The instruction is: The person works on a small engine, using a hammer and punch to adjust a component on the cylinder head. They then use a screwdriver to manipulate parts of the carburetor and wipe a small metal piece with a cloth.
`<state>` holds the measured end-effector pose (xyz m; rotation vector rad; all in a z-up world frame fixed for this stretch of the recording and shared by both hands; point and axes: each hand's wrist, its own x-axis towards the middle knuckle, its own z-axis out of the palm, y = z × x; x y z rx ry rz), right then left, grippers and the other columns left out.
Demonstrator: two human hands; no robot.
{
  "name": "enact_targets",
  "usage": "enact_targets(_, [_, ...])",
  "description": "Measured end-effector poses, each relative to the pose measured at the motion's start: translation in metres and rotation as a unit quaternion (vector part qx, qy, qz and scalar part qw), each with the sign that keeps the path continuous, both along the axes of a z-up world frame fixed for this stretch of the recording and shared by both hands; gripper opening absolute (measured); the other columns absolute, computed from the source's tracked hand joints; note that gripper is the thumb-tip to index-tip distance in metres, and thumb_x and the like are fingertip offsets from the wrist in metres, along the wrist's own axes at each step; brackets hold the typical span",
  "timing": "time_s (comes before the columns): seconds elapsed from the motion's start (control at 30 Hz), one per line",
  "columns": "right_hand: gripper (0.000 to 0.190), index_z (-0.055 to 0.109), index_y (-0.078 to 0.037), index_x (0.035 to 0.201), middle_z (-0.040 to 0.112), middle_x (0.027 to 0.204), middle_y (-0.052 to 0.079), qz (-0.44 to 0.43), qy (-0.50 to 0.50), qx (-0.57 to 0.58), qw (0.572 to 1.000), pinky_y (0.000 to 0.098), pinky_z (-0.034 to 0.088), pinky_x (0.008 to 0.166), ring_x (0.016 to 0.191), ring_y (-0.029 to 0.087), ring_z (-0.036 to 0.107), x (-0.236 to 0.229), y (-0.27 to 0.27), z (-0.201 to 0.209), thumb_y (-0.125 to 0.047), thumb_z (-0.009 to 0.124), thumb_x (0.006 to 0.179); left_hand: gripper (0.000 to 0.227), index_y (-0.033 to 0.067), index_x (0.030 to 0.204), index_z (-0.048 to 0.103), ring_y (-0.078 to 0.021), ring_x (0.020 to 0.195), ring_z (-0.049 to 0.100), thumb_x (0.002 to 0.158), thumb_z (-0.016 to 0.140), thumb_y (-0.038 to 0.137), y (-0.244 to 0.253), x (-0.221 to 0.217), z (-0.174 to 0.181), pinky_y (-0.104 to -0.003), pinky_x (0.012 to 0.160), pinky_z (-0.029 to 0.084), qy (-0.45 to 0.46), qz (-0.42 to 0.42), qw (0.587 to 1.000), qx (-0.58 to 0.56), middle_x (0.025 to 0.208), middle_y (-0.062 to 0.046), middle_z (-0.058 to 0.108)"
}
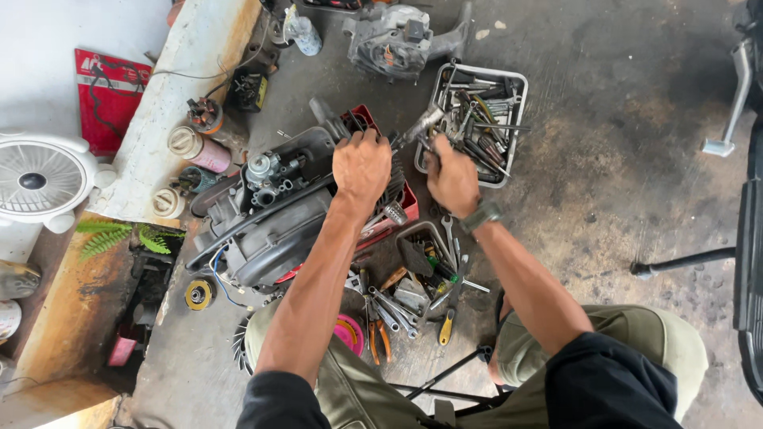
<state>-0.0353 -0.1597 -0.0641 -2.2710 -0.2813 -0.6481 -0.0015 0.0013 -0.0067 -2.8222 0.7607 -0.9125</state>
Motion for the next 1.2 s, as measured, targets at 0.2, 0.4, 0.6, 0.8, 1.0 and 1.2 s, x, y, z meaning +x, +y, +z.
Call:
enact_targets(0.2, [0.007,0.053,-0.007,0.094,0.062,0.065,0.019,-0.054,0.039,-0.007,0.998,0.049,0.045,0.047,0.06,0.04,0.063,0.002,0.004,0.001,-0.009,0.056,0.088,0.022,0.0141,0.052,0.05,-0.0172,0.049,0.052,0.062,0.065,0.0,-0.001,-0.001,0.005,-0.029,0.049,0.042,0.007,0.004,1.0,0.003,0.053,0.001,0.044])
enact_targets(0.4, [0.004,0.05,-0.002,0.097,0.059,0.064,0.021,-0.044,0.0,0.092,0.995,0.0438,0.047,0.046,0.057,0.042,0.06,-0.005,-0.001,0.024,-0.004,0.048,0.093,0.02,0.0133,0.054,0.052,-0.0172,0.05,0.053,0.063,0.066,0.001,0.0,0.001,0.002,-0.03,0.048,0.043,0.02,-0.004,1.0,-0.003,0.055,0.0,0.046])
enact_targets(0.6, [0.013,0.045,-0.003,0.103,0.063,0.068,0.018,-0.04,0.073,0.121,0.989,0.0429,0.042,0.045,0.056,0.035,0.062,-0.001,-0.011,0.031,-0.009,0.051,0.093,0.012,0.0108,0.063,0.061,-0.0199,0.057,0.058,0.07,0.067,0.005,0.005,0.0,-0.005,-0.034,0.06,0.047,0.027,-0.01,1.0,-0.006,0.058,-0.002,0.051])
enact_targets(0.8, [0.022,0.036,-0.002,0.115,0.061,0.071,0.021,0.0,0.035,0.132,0.991,0.0373,0.04,0.042,0.05,0.032,0.058,-0.007,-0.021,0.087,-0.009,0.045,0.097,0.013,0.0091,0.098,0.067,-0.0232,0.091,0.061,0.087,0.063,0.016,0.022,-0.045,0.061,-0.038,0.082,0.044,-0.005,-0.033,0.995,-0.089,0.089,-0.008,0.061])
enact_targets(1.0, [0.023,0.041,-0.003,0.115,0.06,0.078,0.007,0.056,0.161,0.25,0.953,0.0276,0.045,0.051,0.061,0.012,0.055,-0.031,-0.006,0.149,-0.011,0.048,0.095,0.025,0.0042,0.103,0.064,-0.0319,0.084,0.062,0.098,0.044,0.017,0.112,-0.125,0.146,-0.041,0.069,0.047,-0.018,0.037,0.952,-0.302,0.093,-0.015,0.066])
enact_targets(1.2, [0.021,0.042,0.005,0.114,0.054,0.064,0.01,0.124,0.135,0.309,0.933,0.0221,0.038,0.032,0.042,0.014,0.05,-0.06,-0.005,0.158,-0.004,0.045,0.095,0.015,0.0138,0.094,0.072,-0.0285,0.081,0.065,0.087,0.069,0.027,0.167,-0.159,0.125,-0.045,0.077,0.046,0.031,0.108,0.985,-0.13,0.088,-0.005,0.067])
